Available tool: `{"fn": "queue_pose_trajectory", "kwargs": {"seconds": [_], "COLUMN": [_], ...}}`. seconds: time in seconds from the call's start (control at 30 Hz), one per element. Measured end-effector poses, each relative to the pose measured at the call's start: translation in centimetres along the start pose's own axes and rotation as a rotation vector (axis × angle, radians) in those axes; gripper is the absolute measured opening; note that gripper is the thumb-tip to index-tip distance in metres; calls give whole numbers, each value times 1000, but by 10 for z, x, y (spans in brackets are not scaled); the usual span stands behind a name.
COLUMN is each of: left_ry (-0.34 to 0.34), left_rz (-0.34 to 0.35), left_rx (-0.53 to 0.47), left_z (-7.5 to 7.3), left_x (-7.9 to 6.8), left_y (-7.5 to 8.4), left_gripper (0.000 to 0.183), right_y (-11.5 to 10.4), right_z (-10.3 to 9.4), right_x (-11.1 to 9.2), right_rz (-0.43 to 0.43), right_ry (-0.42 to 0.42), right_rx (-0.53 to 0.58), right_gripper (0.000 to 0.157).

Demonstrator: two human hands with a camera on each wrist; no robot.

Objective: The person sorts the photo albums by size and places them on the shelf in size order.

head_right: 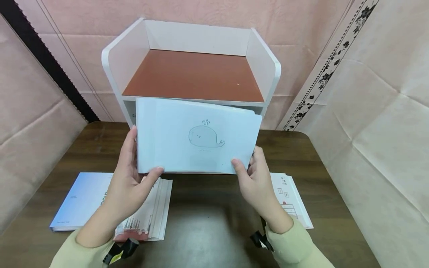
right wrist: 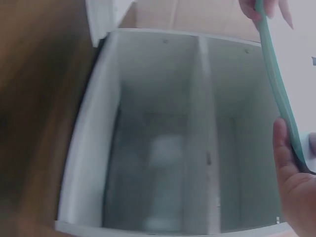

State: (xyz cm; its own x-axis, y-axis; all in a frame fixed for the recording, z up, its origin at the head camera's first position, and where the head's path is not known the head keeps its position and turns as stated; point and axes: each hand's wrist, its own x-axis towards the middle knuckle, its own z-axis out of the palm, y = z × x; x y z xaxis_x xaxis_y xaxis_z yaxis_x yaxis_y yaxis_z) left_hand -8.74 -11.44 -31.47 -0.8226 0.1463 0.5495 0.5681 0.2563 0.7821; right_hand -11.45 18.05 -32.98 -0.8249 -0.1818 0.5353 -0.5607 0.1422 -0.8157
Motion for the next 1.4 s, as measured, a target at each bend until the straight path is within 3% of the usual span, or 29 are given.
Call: {"fn": "queue_pose_trajectory", "kwargs": {"seconds": [0.13,0.37,0.53,0.73,0.97,1.2,1.4], "left_ry": [-57,-34,23,79,176,238,238], "left_rz": [17,8,36,87,93,134,126], "left_rx": [68,-73,-153,-190,-141,-107,-155], "left_z": [-7,-11,-10,-11,-17,-18,-15], "left_x": [10,22,23,25,24,24,38], "left_y": [5,11,15,21,24,22,19], "left_gripper": [109,109,99,92,87,82,76], "right_y": [-7,-20,-27,-42,-55,-57,-51], "right_z": [-2,-9,-9,-13,-18,-22,-20], "right_x": [12,27,32,35,34,35,44], "right_rz": [-27,-61,-12,84,128,136,165], "right_ry": [45,95,106,59,-56,-99,4], "right_rx": [39,94,178,416,630,676,580], "right_gripper": [39,35,31,36,43,45,39]}}
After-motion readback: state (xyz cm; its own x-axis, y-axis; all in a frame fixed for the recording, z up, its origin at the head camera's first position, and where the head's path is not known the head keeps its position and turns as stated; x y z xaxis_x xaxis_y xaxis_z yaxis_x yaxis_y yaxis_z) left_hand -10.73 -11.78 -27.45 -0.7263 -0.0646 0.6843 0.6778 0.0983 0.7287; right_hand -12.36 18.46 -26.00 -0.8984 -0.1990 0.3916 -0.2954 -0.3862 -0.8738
